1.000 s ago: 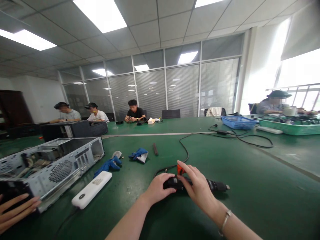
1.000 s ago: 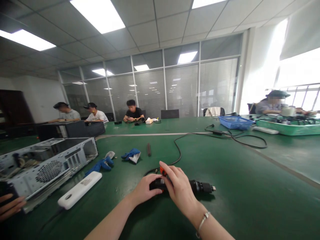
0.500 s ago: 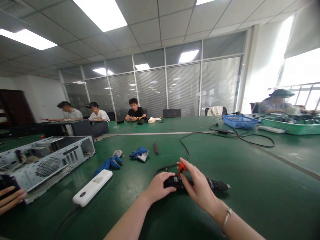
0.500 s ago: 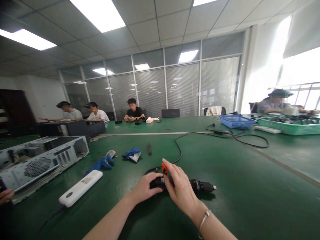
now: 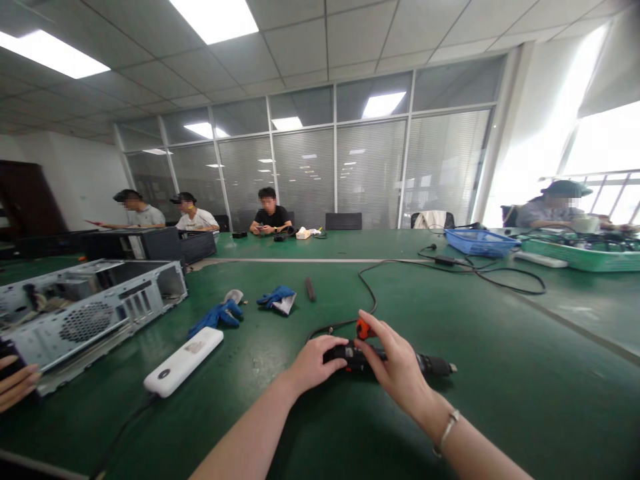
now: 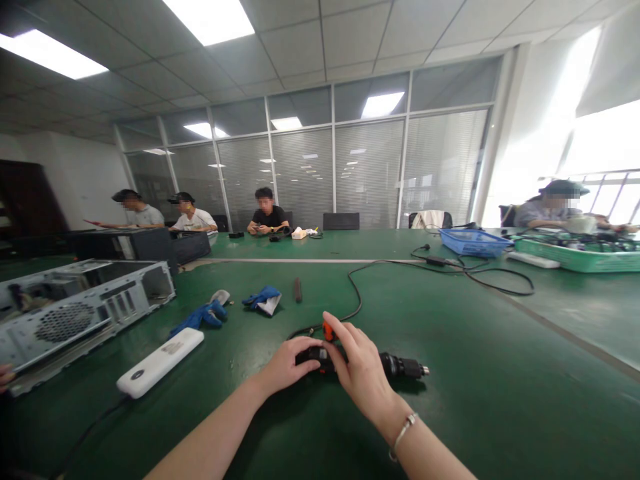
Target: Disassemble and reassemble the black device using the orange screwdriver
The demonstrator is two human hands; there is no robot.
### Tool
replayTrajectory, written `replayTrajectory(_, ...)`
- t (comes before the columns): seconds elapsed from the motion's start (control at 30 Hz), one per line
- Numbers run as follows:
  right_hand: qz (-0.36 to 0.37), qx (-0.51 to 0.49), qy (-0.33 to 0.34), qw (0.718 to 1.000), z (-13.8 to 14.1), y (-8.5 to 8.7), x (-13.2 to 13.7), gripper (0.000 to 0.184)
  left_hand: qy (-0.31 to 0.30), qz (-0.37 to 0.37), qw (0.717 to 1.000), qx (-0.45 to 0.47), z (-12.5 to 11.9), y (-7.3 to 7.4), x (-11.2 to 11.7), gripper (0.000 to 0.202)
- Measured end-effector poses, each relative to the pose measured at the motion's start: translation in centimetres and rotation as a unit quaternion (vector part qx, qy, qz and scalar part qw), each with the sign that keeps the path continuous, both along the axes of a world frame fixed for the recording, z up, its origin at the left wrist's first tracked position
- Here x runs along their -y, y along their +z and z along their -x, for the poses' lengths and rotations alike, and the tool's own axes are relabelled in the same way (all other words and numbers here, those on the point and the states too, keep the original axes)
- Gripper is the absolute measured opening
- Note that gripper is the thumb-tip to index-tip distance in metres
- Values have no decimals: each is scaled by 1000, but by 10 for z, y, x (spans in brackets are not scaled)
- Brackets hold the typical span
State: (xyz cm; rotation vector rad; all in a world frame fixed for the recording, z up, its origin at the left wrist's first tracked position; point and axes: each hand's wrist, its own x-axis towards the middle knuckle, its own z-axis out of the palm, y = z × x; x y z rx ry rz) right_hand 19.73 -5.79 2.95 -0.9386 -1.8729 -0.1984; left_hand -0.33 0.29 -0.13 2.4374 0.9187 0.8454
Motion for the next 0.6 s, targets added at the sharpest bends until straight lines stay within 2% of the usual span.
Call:
replayTrajectory(0.13,1,-1,26,1000,2,3,4,53,-2,1,1000,-3,0,1,1,38)
replayTrajectory(0.3,-24,11,7,1000,1,2,4,45,0,-4,1000,-11,0,3,2,37)
replayTrajectory(0.5,2,13,20,1000,0,-1,2,55,-2,-4,1000,-11,0,5,4,37)
replayTrajectory(0.6,3,12,3,1000,-1,-3,0,52,-3,1,1000,-3,0,5,4,38)
